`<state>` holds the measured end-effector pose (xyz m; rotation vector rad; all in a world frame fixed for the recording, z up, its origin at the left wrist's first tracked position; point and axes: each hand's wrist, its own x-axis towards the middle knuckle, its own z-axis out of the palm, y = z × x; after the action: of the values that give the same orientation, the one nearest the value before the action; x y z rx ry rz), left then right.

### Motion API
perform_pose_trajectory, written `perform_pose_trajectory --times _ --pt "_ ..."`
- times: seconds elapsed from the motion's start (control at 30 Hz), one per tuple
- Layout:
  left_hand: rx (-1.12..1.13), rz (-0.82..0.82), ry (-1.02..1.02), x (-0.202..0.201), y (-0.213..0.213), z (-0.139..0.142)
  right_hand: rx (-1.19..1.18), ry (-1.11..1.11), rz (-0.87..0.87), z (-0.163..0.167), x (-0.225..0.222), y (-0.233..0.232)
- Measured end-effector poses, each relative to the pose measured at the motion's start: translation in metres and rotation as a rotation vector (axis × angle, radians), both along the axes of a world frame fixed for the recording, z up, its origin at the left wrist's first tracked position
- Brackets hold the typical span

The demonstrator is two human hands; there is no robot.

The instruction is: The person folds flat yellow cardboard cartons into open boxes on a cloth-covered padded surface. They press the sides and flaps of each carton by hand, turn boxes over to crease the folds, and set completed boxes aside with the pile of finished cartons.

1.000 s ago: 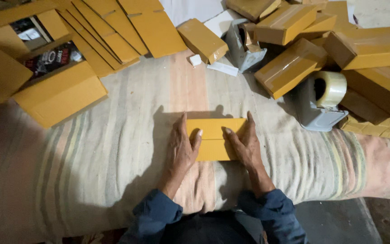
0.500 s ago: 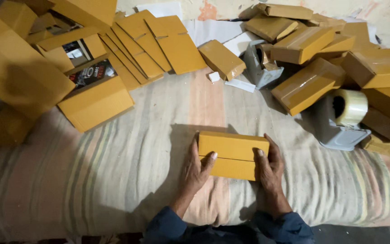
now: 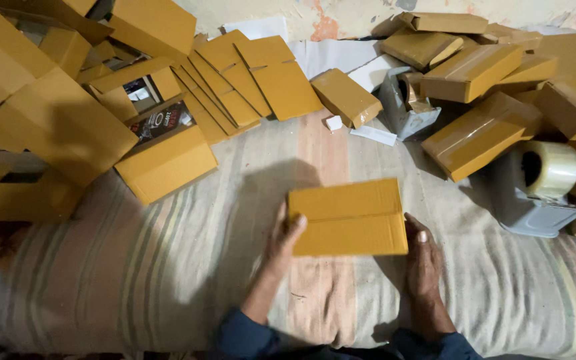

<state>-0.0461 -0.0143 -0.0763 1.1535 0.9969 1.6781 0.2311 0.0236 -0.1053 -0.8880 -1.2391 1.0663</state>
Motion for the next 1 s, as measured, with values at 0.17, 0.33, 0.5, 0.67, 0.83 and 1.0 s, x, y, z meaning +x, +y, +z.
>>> perform_pose_trajectory --times 0.17,0.33,0.5,0.67,0.83,1.0 --pt "0.224 0.284 0.239 -0.147 0.066 0.189 -0.092 -0.074 -0.006 -0.005 -0.001 0.000" --pt "0.186 0.402 0.394 -0.251 0.097 0.286 0.015 -0.163 0.013 0.000 -0.007 -0.003" --pt "-0.146 0.438 0.296 -0.163 0.096 0.169 0.035 -0.462 0.009 0.012 -0.010 -0.014" --pt "-0.427 0.237 -0.053 -0.089 0.110 0.072 0.275 -0.844 -0.038 0.028 -0.027 -0.027" --pt "-0.488 0.207 -0.372 -0.071 0.138 0.049 0.380 -1.020 -0.012 0.031 -0.034 -0.031" --pt "-0.336 0.183 -0.545 -0.069 0.183 0.044 0.466 -1.045 -0.012 0.024 -0.032 -0.029"
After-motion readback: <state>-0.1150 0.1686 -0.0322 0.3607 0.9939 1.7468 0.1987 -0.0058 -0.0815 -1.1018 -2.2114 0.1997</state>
